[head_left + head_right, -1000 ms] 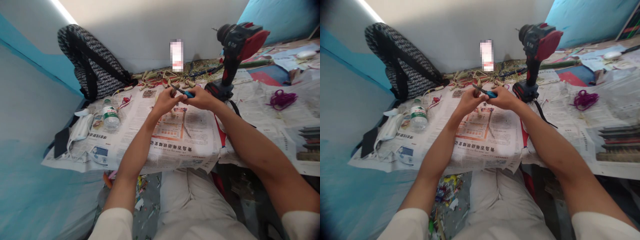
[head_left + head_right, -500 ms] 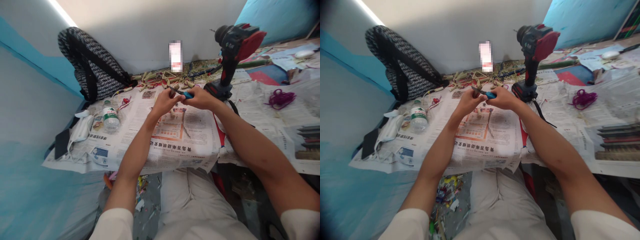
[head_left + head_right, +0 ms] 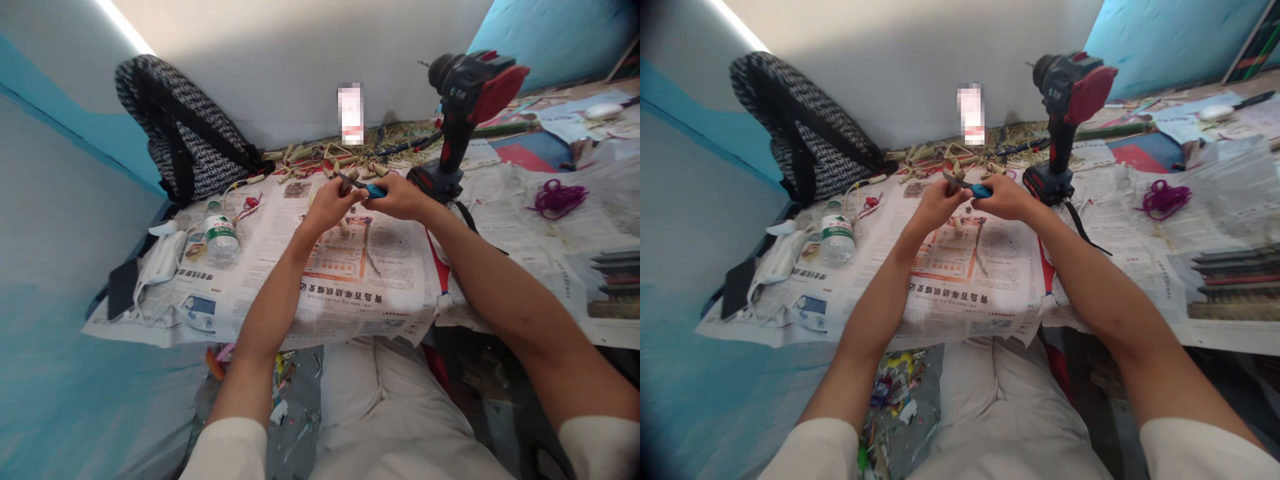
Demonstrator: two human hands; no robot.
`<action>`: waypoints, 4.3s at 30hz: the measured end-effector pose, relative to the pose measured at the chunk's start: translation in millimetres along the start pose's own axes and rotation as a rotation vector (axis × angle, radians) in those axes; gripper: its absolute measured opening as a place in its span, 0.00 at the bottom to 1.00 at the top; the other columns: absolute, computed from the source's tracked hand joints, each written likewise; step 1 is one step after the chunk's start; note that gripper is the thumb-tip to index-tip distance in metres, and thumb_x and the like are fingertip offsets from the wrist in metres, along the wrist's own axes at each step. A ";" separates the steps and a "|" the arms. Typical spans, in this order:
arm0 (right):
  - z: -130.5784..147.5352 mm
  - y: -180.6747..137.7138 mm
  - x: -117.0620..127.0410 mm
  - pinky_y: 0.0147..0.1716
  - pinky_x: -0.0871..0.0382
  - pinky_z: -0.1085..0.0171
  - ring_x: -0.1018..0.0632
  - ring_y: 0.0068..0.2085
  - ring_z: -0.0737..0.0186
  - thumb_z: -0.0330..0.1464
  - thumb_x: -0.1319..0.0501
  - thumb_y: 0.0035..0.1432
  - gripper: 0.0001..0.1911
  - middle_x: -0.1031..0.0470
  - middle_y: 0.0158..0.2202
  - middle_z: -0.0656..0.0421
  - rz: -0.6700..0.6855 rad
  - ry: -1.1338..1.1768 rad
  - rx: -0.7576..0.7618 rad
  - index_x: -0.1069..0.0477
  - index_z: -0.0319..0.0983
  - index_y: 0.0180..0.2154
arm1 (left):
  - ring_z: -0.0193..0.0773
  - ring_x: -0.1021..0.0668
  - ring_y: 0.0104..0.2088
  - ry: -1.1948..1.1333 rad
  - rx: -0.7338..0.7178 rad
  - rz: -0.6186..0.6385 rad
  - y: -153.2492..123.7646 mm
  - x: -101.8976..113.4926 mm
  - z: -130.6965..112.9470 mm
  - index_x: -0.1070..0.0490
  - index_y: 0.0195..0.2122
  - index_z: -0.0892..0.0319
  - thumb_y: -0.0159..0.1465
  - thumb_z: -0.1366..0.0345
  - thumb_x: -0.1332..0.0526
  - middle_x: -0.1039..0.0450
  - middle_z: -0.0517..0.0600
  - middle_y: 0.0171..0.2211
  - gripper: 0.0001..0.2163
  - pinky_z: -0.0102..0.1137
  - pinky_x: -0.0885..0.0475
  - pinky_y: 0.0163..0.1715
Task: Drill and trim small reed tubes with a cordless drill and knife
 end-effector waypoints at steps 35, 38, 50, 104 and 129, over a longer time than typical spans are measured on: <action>-0.5 -0.8 0.6 0.32 0.48 0.59 0.40 0.28 0.67 0.39 0.36 0.54 0.18 0.43 0.21 0.64 -0.005 -0.074 0.003 0.41 0.41 0.21 | 0.34 0.35 0.26 0.087 0.033 -0.013 -3.6 -1.6 -0.8 0.44 0.26 0.54 0.66 0.44 0.30 0.40 0.43 0.23 0.27 0.34 0.43 0.29; -1.0 -0.9 -0.6 0.32 0.48 0.59 0.40 0.28 0.67 0.39 0.35 0.54 0.18 0.42 0.21 0.64 0.020 -0.062 0.003 0.41 0.41 0.21 | 0.34 0.34 0.26 0.083 0.046 -0.016 -4.1 -1.4 -1.6 0.43 0.26 0.54 0.66 0.45 0.29 0.40 0.43 0.23 0.27 0.34 0.43 0.29; 2.0 -0.9 4.1 0.31 0.48 0.59 0.40 0.27 0.67 0.38 0.37 0.54 0.18 0.43 0.20 0.64 -0.025 -0.119 0.006 0.42 0.41 0.20 | 0.34 0.35 0.26 0.133 0.073 -0.040 -5.1 1.5 -3.5 0.44 0.25 0.54 0.66 0.44 0.29 0.39 0.43 0.22 0.27 0.34 0.43 0.29; 16.9 -19.9 40.4 0.46 0.34 0.51 0.20 0.47 0.42 0.39 0.42 0.70 0.16 0.17 0.44 0.44 -0.332 -0.588 -0.301 0.20 0.40 0.51 | 0.34 0.40 0.24 -0.096 0.154 -0.323 -0.1 -1.7 9.6 0.41 0.21 0.55 0.64 0.48 0.29 0.43 0.43 0.18 0.26 0.34 0.48 0.25; 19.2 -5.8 20.1 0.30 0.51 0.61 0.40 0.26 0.68 0.36 0.39 0.50 0.16 0.47 0.18 0.65 -0.143 -0.099 0.044 0.43 0.41 0.18 | 0.28 0.41 0.25 -0.580 0.112 0.076 -6.0 -26.6 -5.5 0.47 0.26 0.55 0.49 0.28 0.27 0.50 0.40 0.23 0.38 0.28 0.40 0.24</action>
Point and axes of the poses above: each hand's wrist, its own y-axis towards the middle knuckle, its own x-axis out of the back of the hand, z = x × y, the point moved 10 cm from there along y, towards the middle knuckle
